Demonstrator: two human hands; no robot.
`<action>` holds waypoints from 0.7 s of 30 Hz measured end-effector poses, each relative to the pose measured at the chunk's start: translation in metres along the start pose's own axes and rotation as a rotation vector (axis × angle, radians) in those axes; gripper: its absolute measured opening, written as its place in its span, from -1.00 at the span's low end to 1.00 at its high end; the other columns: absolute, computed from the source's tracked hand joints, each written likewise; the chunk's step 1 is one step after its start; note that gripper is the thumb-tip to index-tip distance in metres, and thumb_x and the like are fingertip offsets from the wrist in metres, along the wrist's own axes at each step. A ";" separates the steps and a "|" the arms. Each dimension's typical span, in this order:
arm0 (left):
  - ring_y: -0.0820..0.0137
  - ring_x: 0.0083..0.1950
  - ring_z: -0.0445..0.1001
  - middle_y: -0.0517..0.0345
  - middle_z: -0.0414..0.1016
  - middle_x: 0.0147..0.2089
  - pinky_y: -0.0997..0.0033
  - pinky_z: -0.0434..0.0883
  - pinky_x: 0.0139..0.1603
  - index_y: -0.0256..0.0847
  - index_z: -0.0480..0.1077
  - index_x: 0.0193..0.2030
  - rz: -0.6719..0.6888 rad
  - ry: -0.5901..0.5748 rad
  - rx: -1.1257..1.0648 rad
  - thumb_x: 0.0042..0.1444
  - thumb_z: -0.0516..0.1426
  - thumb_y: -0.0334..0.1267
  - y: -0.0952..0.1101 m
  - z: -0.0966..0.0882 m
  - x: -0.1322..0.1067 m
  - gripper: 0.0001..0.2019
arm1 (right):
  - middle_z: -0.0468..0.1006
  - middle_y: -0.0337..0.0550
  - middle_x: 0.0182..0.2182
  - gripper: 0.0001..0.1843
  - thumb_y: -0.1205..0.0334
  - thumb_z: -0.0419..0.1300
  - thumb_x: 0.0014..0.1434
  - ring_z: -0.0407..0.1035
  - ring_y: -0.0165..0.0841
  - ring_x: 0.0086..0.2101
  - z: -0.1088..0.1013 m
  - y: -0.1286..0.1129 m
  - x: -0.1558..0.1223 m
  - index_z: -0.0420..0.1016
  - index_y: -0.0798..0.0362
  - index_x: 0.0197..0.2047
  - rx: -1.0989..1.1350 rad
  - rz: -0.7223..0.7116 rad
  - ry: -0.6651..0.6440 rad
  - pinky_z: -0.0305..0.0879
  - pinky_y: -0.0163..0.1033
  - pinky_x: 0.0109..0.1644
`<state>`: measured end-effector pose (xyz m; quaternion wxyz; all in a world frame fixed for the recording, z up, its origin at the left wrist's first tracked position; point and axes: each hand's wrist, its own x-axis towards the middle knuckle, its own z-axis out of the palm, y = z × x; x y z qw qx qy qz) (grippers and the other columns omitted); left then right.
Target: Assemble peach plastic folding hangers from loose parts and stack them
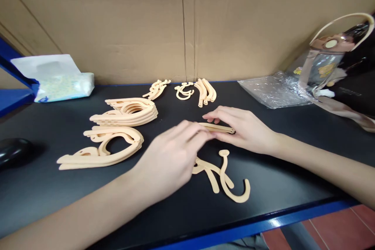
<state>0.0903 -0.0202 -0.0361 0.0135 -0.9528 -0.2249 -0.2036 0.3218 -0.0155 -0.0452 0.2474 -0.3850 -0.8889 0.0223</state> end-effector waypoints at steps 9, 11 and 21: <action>0.18 -0.06 0.48 0.03 0.52 -0.02 0.14 0.47 -0.10 -0.26 0.39 0.00 -0.215 -0.054 0.103 0.25 0.11 -0.29 -0.026 0.006 0.002 -0.78 | 0.53 -0.08 -0.13 -0.77 0.13 0.14 0.34 0.44 -0.25 -0.14 -0.029 0.012 -0.016 0.45 0.01 0.00 0.026 0.042 -0.022 0.39 -0.14 -0.08; 0.20 -0.07 0.49 0.06 0.52 -0.03 0.15 0.46 -0.10 -0.23 0.43 -0.13 -0.206 -0.057 0.082 0.25 0.10 -0.33 -0.025 0.006 0.002 -0.89 | 0.53 -0.08 -0.12 -0.73 0.10 0.17 0.32 0.43 -0.24 -0.14 -0.028 0.013 -0.016 0.45 0.02 0.02 0.000 0.027 -0.090 0.38 -0.12 -0.08; 0.21 -0.06 0.49 0.10 0.53 -0.04 0.18 0.44 -0.11 -0.19 0.37 0.04 -0.321 -0.064 -0.036 0.23 0.15 -0.27 -0.029 0.008 0.000 -0.76 | 0.57 -0.08 -0.15 -0.73 0.10 0.09 0.37 0.44 -0.23 -0.18 -0.026 0.013 -0.015 0.47 0.04 0.01 -0.035 0.075 -0.073 0.35 -0.11 -0.09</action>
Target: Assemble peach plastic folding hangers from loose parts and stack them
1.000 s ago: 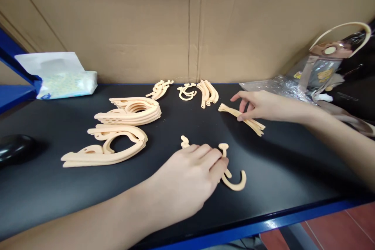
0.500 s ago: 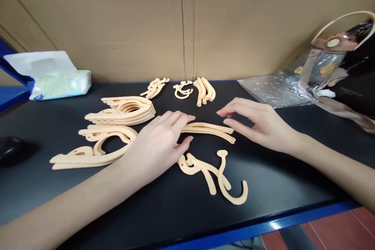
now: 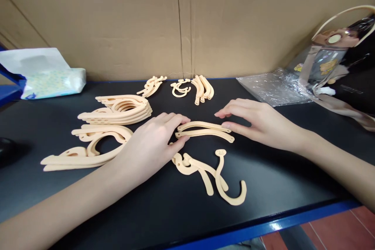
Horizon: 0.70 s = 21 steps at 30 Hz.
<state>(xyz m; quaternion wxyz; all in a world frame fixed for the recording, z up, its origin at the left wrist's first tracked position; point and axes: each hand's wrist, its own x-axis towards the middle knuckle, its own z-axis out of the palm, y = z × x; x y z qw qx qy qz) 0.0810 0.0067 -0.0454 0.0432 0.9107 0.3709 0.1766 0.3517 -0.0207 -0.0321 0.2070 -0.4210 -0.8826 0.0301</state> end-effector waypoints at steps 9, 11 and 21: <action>0.21 -0.19 0.48 0.11 0.52 -0.18 0.18 0.41 -0.22 -0.26 0.40 -0.06 0.051 0.041 0.128 0.29 0.09 -0.32 0.002 0.002 0.001 -0.86 | 0.54 -0.08 -0.20 -0.80 0.23 0.10 0.36 0.40 -0.27 -0.21 -0.003 -0.010 0.000 0.52 0.06 -0.06 0.019 -0.115 0.050 0.29 -0.14 -0.11; 0.20 -0.21 0.48 0.11 0.52 -0.21 0.18 0.40 -0.24 -0.26 0.40 -0.08 0.059 0.056 0.188 0.29 0.09 -0.32 0.002 0.002 0.001 -0.87 | 0.53 -0.09 -0.20 -0.82 0.23 0.14 0.33 0.36 -0.30 -0.24 -0.004 -0.014 0.000 0.55 0.04 -0.10 0.036 -0.166 0.017 0.27 -0.16 -0.13; 0.16 -0.02 0.41 -0.02 0.47 0.01 0.15 0.39 -0.07 -0.32 0.41 -0.02 0.251 0.083 0.171 0.29 0.08 -0.36 0.009 0.006 -0.001 -0.83 | 0.48 -0.15 -0.19 -0.75 0.42 0.19 0.23 0.31 -0.34 -0.22 -0.006 -0.032 -0.007 0.62 0.01 -0.10 0.062 -0.248 -0.272 0.22 -0.21 -0.09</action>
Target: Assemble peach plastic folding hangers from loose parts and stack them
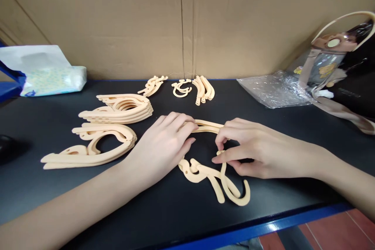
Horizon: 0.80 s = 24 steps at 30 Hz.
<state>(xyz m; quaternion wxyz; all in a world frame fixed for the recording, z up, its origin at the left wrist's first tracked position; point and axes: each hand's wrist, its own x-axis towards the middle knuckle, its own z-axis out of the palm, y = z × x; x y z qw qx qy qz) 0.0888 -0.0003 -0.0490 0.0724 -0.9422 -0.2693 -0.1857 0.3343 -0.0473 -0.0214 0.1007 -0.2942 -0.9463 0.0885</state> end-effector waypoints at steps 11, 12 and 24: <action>0.24 -0.25 0.37 0.13 0.47 -0.28 0.25 0.24 -0.29 -0.25 0.43 -0.26 0.000 -0.007 0.077 0.24 0.16 -0.29 0.009 -0.006 -0.001 -0.92 | 0.50 -0.16 -0.31 -0.85 0.39 0.11 0.28 0.35 -0.34 -0.28 -0.003 0.008 0.001 0.52 0.08 -0.22 -0.018 0.087 0.172 0.21 -0.20 -0.10; 0.25 -0.27 0.36 0.13 0.46 -0.30 0.27 0.23 -0.30 -0.24 0.41 -0.28 0.001 -0.012 0.084 0.23 0.17 -0.31 0.009 -0.007 -0.001 -0.93 | 0.50 -0.18 -0.32 -0.87 0.37 0.12 0.29 0.35 -0.35 -0.29 -0.005 0.009 0.001 0.51 0.07 -0.22 0.023 0.117 0.202 0.20 -0.21 -0.11; 0.27 -0.36 0.34 0.14 0.41 -0.33 0.25 0.27 -0.33 -0.25 0.41 -0.25 0.012 -0.040 0.095 0.33 -0.01 -0.37 0.009 -0.005 0.000 -0.80 | 0.49 -0.29 -0.43 -0.85 0.19 0.22 0.23 0.38 -0.37 -0.35 0.002 0.018 0.007 0.51 0.02 -0.37 0.410 0.456 0.335 0.25 -0.24 -0.17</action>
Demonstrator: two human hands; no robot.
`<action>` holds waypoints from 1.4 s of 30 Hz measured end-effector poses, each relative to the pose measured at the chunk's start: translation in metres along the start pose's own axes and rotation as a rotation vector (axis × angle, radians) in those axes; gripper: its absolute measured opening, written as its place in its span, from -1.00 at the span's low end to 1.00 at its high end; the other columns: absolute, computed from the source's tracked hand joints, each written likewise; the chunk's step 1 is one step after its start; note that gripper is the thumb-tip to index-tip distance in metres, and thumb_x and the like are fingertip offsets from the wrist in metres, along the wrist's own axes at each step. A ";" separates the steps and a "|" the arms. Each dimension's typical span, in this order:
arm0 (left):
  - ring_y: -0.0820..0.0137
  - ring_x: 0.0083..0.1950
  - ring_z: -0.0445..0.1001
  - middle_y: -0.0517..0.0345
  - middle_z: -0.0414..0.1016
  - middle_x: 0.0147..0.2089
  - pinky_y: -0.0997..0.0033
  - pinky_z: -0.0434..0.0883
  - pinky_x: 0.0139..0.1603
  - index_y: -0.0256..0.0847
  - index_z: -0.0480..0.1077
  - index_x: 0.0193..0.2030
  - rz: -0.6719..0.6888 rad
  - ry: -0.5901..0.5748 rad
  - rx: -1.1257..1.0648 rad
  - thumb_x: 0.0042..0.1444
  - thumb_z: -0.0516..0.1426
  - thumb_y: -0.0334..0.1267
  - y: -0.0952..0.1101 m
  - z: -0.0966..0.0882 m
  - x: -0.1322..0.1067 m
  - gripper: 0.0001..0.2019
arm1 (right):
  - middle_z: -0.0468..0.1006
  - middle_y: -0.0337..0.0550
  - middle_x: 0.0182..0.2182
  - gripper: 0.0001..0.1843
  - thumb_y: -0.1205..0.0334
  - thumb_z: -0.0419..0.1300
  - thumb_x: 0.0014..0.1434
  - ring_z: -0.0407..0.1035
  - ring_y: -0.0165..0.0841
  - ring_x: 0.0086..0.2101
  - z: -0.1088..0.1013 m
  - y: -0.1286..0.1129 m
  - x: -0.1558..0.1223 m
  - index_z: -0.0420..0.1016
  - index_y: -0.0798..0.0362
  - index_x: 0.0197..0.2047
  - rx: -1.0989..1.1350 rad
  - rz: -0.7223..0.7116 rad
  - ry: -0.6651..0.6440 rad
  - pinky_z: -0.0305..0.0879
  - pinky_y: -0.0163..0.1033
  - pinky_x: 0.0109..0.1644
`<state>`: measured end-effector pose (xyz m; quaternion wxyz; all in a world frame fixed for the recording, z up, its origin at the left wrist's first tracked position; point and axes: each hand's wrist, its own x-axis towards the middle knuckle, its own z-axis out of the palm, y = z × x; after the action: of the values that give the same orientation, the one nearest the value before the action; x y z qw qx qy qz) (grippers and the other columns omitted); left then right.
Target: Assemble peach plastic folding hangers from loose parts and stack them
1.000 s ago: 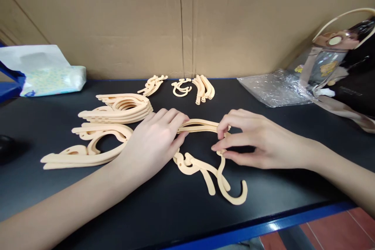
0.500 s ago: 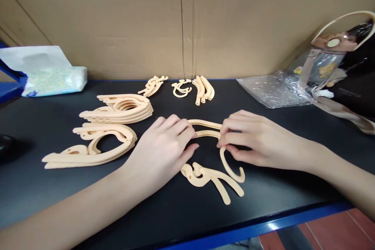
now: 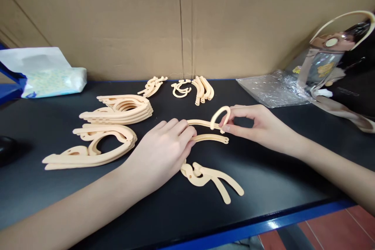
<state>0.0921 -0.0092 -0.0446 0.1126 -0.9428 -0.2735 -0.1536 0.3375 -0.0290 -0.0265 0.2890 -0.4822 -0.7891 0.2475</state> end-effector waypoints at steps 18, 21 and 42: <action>0.18 -0.31 0.43 0.04 0.46 -0.29 0.21 0.36 -0.33 -0.33 0.43 -0.20 0.050 -0.080 0.119 -0.02 0.00 -0.64 -0.001 0.003 0.003 -0.69 | 0.49 -0.26 -0.39 -0.84 0.15 0.25 0.21 0.36 -0.38 -0.35 0.009 0.006 0.002 0.46 0.03 -0.17 0.246 0.063 0.095 0.31 -0.23 -0.17; 0.18 -0.30 0.45 0.06 0.48 -0.31 0.22 0.37 -0.30 -0.34 0.42 -0.16 0.036 -0.050 0.098 -0.21 0.00 -0.70 -0.001 0.002 0.003 -0.56 | 0.43 -0.36 -0.46 -0.55 0.24 0.24 0.22 0.34 -0.42 -0.42 0.011 0.009 0.003 0.26 0.00 0.15 0.391 0.074 0.146 0.31 -0.25 -0.22; 0.44 -0.54 0.35 0.22 0.35 -0.54 0.45 0.14 -0.56 -0.21 0.28 -0.44 0.008 0.110 0.025 0.43 -0.15 -0.15 0.004 0.002 0.000 -0.58 | 0.53 -0.25 -0.35 -0.77 0.08 0.29 0.22 0.39 -0.44 -0.36 0.010 0.007 -0.001 0.61 0.00 -0.11 0.663 0.184 0.025 0.34 -0.22 -0.13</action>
<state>0.0946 -0.0118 -0.0475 0.1400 -0.9325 -0.2652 -0.2014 0.3353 -0.0278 -0.0386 0.4161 -0.4344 -0.6153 0.5094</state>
